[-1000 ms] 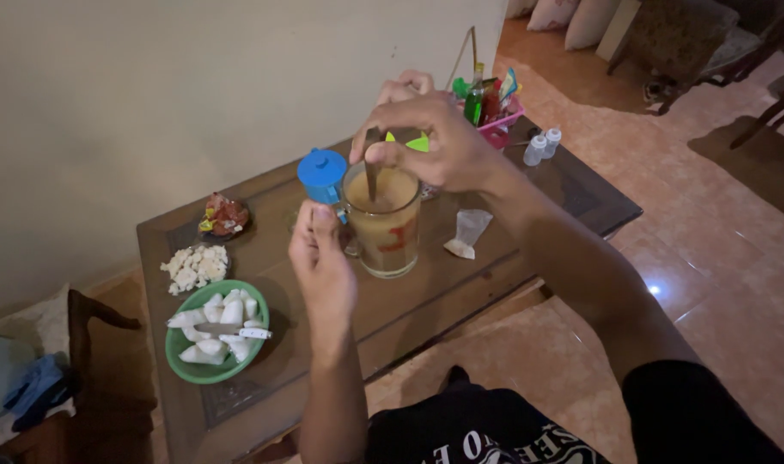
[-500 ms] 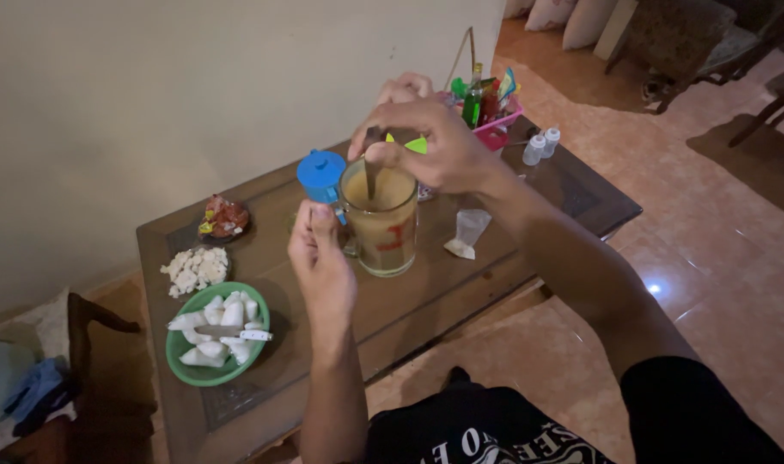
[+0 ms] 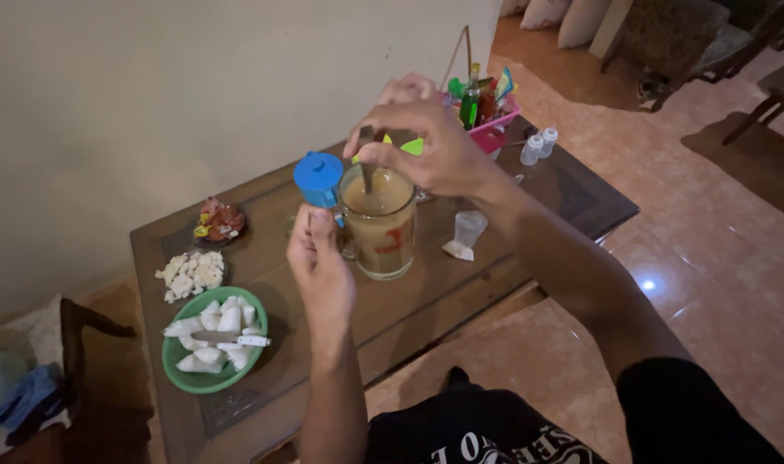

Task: Preparing a coffee drink by adding condensed milk and water to a glass and stirring.

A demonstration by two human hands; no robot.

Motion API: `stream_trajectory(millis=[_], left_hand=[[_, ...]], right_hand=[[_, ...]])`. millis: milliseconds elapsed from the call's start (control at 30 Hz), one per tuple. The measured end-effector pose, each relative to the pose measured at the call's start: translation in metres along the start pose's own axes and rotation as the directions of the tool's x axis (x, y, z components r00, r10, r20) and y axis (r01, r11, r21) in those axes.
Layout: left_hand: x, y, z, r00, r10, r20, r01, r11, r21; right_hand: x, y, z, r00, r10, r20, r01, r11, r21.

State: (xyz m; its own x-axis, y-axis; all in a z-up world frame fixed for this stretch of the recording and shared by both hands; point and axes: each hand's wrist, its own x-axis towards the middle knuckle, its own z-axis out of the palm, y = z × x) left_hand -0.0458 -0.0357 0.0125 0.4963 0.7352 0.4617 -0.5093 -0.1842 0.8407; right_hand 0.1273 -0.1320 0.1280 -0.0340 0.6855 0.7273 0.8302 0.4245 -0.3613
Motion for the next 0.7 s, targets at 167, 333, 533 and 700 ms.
stream_trajectory(millis=[167,333,533,700], left_hand=[[0.005,0.001,0.001,0.999,0.032,0.035,-0.031,0.999,-0.028],[0.005,-0.005,-0.004,0.999,0.020,0.038,-0.021,0.999,0.027],[0.006,-0.005,-0.002,0.999,-0.003,0.051,0.001,1.000,0.031],[0.009,-0.013,-0.001,0.999,-0.025,0.042,0.025,1.000,-0.002]], right_hand=[[0.000,0.001,0.002,1.000,0.013,0.021,-0.013,1.000,0.006],[-0.003,0.004,0.004,0.999,0.017,0.042,-0.018,1.000,0.016],[-0.005,0.009,0.003,0.996,0.087,0.010,-0.087,0.996,-0.033],[-0.012,0.016,0.000,0.996,0.091,0.015,-0.090,0.995,-0.046]])
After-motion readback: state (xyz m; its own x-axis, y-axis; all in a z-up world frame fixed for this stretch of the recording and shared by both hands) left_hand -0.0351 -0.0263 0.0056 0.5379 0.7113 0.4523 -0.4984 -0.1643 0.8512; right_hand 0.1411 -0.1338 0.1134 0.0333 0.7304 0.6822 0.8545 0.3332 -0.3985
